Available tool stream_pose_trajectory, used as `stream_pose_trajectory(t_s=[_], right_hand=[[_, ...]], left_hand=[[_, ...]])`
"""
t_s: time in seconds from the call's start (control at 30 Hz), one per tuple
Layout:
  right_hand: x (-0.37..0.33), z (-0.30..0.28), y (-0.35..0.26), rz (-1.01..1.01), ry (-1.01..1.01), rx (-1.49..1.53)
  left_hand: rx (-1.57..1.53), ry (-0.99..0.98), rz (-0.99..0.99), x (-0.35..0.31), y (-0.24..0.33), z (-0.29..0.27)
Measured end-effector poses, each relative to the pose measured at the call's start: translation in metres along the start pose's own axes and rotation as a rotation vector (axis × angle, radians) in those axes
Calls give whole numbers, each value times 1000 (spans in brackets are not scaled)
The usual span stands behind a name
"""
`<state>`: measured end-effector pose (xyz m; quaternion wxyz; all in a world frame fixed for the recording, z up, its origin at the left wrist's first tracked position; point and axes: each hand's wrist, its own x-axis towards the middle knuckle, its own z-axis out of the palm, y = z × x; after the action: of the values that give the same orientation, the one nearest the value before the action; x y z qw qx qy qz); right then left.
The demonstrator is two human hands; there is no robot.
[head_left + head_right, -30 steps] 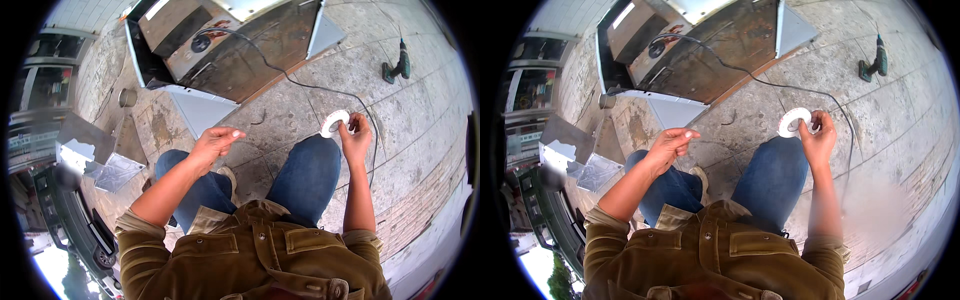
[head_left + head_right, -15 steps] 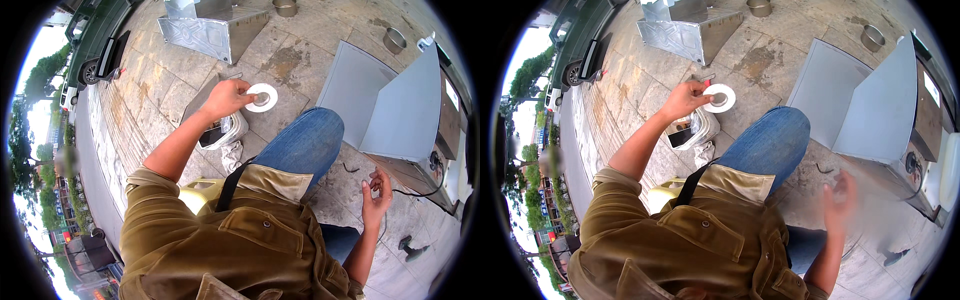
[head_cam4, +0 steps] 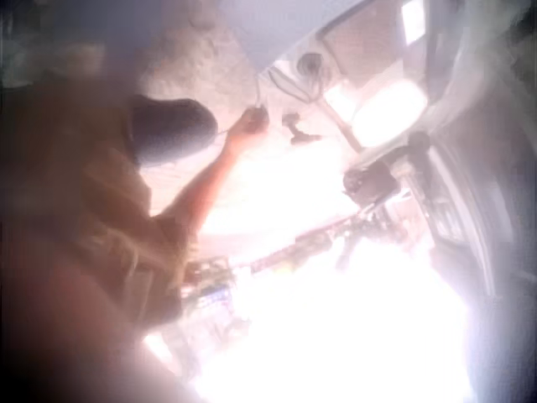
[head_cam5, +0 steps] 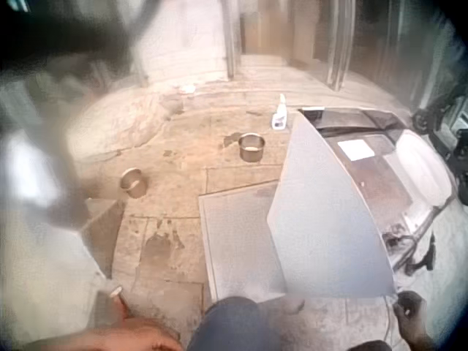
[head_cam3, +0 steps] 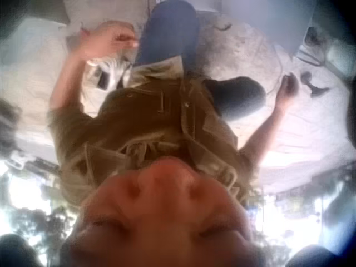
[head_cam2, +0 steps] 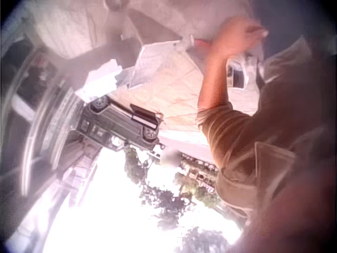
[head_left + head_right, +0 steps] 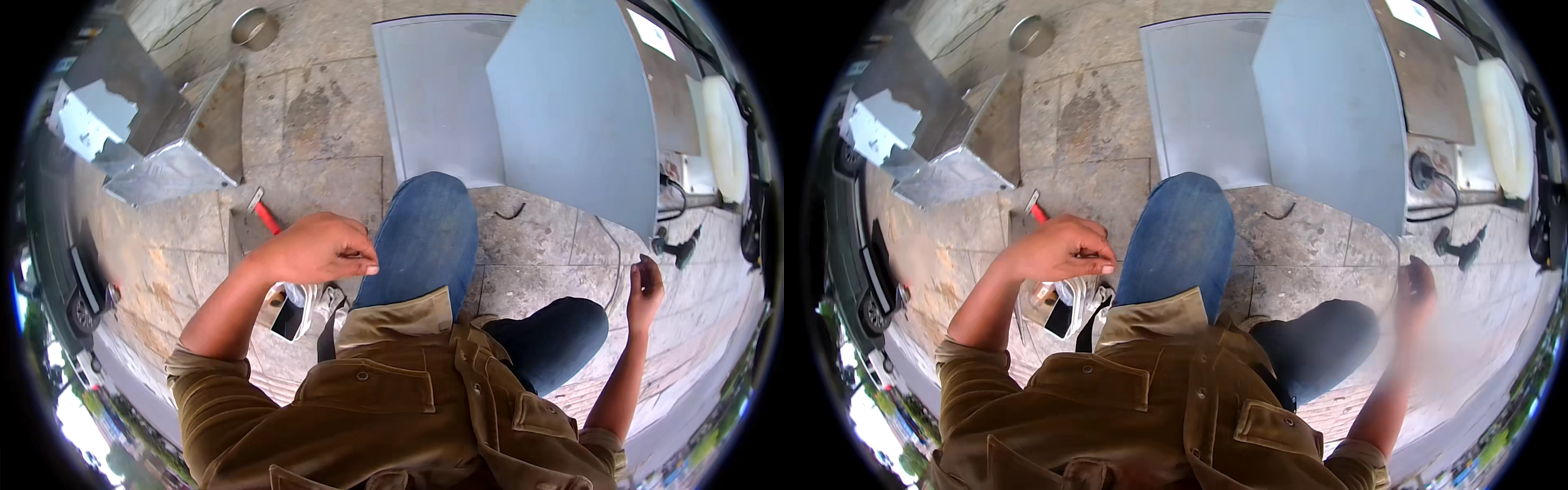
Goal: The person assembles a kitchen appliance, likely a range hood, on a tiled floor. They use a cordless drill to secure screws into the metal casing and attach a filter grille to the front of the unit.
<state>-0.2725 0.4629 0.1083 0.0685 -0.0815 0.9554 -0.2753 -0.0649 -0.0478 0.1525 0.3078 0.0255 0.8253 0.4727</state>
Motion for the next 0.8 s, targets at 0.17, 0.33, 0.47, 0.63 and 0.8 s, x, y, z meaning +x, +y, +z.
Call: stream_pose_trajectory(t_s=[0.17, 0.33, 0.47, 0.63, 0.8], right_hand=[[-25, -99, 90, 216, 371, 79], [-83, -125, 212, 407, 516, -123], [-80, -122, 323, 519, 442, -168], [-16, -92, 473, 583, 393, -73], [79, -52, 579, 546, 395, -17]], left_hand=[[-192, -278, 287, 110, 81, 21], [-277, -478, 179, 214, 114, 118], [-446, -553, -73, 295, 123, 182], [-654, -303, -328, 353, 134, 237], [-740, 10, -471, 368, 163, 269]])
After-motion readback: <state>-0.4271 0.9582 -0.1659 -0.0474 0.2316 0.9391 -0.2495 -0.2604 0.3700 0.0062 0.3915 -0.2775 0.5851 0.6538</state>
